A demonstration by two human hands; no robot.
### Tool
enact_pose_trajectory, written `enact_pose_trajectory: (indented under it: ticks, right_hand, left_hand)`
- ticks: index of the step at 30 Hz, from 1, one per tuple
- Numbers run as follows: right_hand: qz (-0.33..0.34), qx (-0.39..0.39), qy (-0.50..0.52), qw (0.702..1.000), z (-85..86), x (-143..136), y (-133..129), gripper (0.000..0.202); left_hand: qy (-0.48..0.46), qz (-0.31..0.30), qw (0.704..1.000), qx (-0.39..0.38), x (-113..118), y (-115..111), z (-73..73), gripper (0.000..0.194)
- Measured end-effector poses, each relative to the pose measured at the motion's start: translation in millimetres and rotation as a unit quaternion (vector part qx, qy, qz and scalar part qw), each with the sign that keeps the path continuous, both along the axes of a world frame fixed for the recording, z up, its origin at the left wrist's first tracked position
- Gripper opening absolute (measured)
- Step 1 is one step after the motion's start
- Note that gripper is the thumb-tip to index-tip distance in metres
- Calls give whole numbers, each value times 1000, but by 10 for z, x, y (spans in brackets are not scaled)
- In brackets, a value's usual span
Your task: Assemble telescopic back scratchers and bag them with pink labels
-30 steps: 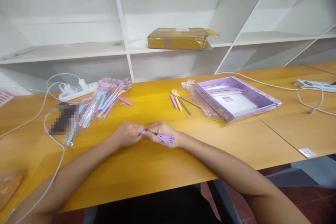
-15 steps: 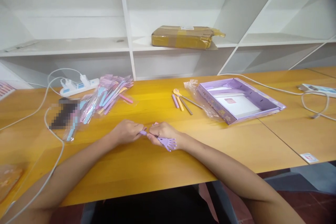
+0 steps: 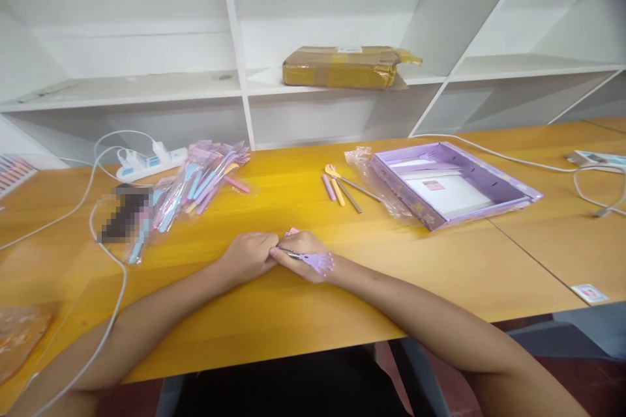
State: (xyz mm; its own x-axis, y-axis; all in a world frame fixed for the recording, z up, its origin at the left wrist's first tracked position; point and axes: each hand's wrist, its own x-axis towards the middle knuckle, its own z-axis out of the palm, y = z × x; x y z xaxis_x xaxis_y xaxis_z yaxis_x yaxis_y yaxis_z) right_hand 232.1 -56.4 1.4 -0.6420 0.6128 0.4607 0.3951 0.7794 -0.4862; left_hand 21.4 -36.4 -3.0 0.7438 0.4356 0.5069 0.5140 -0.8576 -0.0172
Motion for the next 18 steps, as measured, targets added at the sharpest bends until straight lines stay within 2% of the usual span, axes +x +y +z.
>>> enact_pose_trajectory:
  ticks: [4, 9, 13, 18]
  right_hand:
    - [-7, -18, 39, 999, -7, -45, -46, 46]
    - [-19, -11, 53, 998, -44, -78, -59, 44]
    - [-44, 54, 31, 997, -40, -101, -87, 39]
    - [-79, 124, 13, 989, -32, -138, -113, 39]
  left_hand:
    - [42, 7, 999, -2, -35, 47, -25, 33]
    - [53, -6, 993, 101, -56, 149, 67, 37]
    - [48, -49, 978, 199, -60, 205, 149, 36]
    - [44, -61, 965, 250, -102, 278, 187, 33]
